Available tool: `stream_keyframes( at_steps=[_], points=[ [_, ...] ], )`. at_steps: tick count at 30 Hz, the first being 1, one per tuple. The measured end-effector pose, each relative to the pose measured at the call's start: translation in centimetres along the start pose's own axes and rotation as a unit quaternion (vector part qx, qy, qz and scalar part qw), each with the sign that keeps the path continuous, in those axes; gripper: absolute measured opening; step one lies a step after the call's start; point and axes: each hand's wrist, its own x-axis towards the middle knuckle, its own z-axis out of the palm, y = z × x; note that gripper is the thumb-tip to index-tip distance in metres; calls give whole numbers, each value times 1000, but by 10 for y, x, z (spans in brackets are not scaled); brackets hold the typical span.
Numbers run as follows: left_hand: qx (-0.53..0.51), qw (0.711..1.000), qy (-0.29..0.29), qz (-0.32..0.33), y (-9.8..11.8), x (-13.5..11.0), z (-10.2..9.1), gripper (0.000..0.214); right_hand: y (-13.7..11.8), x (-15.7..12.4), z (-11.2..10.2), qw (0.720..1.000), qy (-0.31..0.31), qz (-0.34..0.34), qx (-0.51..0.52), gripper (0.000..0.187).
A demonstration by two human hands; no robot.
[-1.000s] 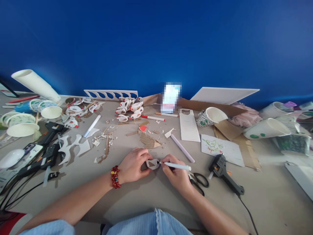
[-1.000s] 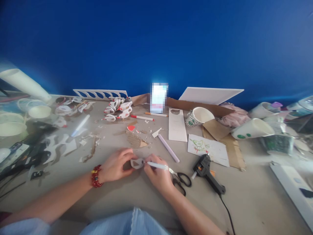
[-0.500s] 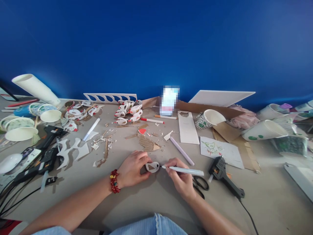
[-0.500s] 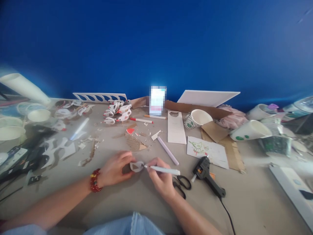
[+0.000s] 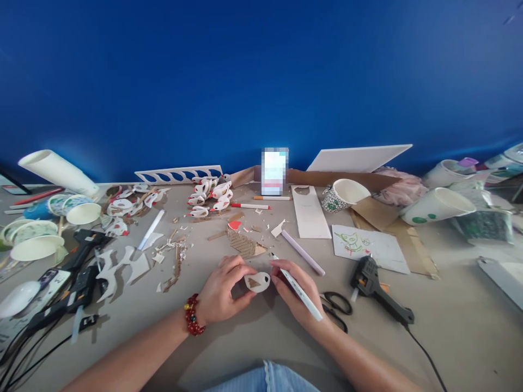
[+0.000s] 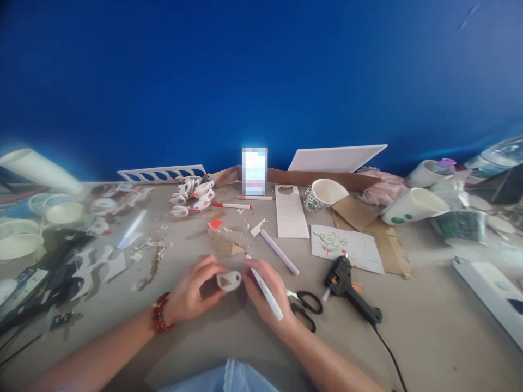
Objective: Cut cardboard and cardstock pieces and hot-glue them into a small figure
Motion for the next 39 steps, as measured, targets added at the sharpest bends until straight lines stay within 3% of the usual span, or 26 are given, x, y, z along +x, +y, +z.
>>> stream_keyframes(
  at_steps=[11,17,22,26,29,33,36,39],
  points=[
    [-48,999,0,-10,2,-1,2,32,-8,-5,-2,996,-19,-90,22,27],
    [-195,981,-11,-17,8,-2,-1,27,-5,-8,1,994,-57,2,98,32],
    [-253,967,-6,-31,7,-2,4,25,-4,-8,9,951,-96,106,273,25],
    [-254,965,-14,-59,7,-3,5,25,-4,-8,12,930,-82,123,336,25],
    [-235,970,-26,-66,5,-3,3,33,-4,-6,8,942,-77,115,306,24],
    [-126,991,-16,-45,-2,0,-2,48,-3,0,-2,984,-55,81,146,24],
    [-21,1000,-15,-1,-5,4,-5,43,-3,3,-5,996,-53,61,34,28],
    [24,999,-26,18,-4,6,-5,32,-3,3,-4,996,-64,53,-7,27]
  ],
)
